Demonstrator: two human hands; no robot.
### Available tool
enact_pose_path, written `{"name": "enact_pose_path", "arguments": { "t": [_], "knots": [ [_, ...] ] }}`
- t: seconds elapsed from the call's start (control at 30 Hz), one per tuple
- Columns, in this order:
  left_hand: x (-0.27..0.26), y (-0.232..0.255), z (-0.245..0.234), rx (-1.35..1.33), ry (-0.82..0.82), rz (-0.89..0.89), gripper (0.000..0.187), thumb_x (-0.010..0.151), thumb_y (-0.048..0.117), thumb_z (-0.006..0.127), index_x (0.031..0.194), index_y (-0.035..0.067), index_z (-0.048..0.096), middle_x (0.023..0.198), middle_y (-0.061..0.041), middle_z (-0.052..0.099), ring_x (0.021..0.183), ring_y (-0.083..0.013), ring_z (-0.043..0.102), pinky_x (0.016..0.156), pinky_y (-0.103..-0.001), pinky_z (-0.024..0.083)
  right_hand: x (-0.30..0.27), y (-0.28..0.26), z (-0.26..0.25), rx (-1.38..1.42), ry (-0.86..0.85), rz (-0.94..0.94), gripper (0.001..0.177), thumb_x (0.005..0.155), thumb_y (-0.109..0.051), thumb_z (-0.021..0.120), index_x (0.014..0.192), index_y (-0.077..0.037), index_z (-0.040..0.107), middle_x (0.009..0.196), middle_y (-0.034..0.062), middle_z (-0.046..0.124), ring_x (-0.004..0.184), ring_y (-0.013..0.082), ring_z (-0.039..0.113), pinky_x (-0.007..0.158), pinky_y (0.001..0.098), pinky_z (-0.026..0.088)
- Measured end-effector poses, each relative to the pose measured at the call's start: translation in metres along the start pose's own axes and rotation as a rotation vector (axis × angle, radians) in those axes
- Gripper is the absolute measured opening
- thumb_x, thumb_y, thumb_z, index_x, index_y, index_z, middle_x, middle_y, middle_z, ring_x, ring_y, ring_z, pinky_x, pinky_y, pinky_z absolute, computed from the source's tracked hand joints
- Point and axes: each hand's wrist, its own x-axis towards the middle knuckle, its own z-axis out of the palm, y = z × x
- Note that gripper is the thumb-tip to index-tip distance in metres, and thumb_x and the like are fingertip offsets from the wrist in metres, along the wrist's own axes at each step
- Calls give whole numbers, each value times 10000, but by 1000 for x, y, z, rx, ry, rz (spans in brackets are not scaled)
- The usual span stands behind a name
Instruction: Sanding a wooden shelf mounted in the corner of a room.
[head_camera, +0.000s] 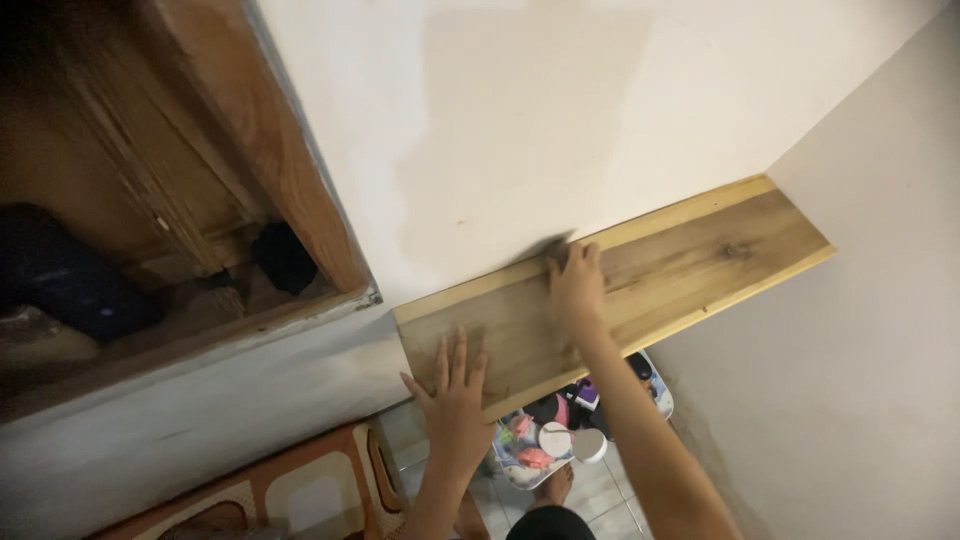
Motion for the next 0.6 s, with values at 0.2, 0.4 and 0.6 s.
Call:
{"name": "enact_pose_path", "arguments": {
  "t": [0.2, 0.4, 0.6],
  "knots": [
    [2, -7, 7, 15, -68, 17, 1141, 574, 269, 930, 1578, 279, 387, 1739, -78, 101, 1548, -344, 101, 1098, -861, 21, -57, -72, 33, 51, -19, -146, 409, 896, -254, 716, 1226, -36, 611, 1313, 310, 503, 1037, 499, 602, 817, 564, 518],
    [-3, -14, 13, 46, -20, 92, 982, 606, 265, 914, 1454, 172, 429, 1690, -133, 119, 1566, -377, 81, 1117, -854, 52, -58, -55, 22, 308, -203, -299, 272, 936, -223, 712, 1130, -39, 668, 1154, 217, 631, 1062, 411, 633, 908, 495, 535],
    [-2, -12, 15, 33, 64, 107, 1189, 571, 261, 910, 1599, 198, 316, 1707, -117, 151, 1528, -359, 97, 1082, -851, 58, -14, -4, -16, 281, 157, -10, 376, 916, -233, 752, 1207, -18, 650, 1144, 246, 602, 966, 393, 640, 834, 482, 533]
  ]
}}
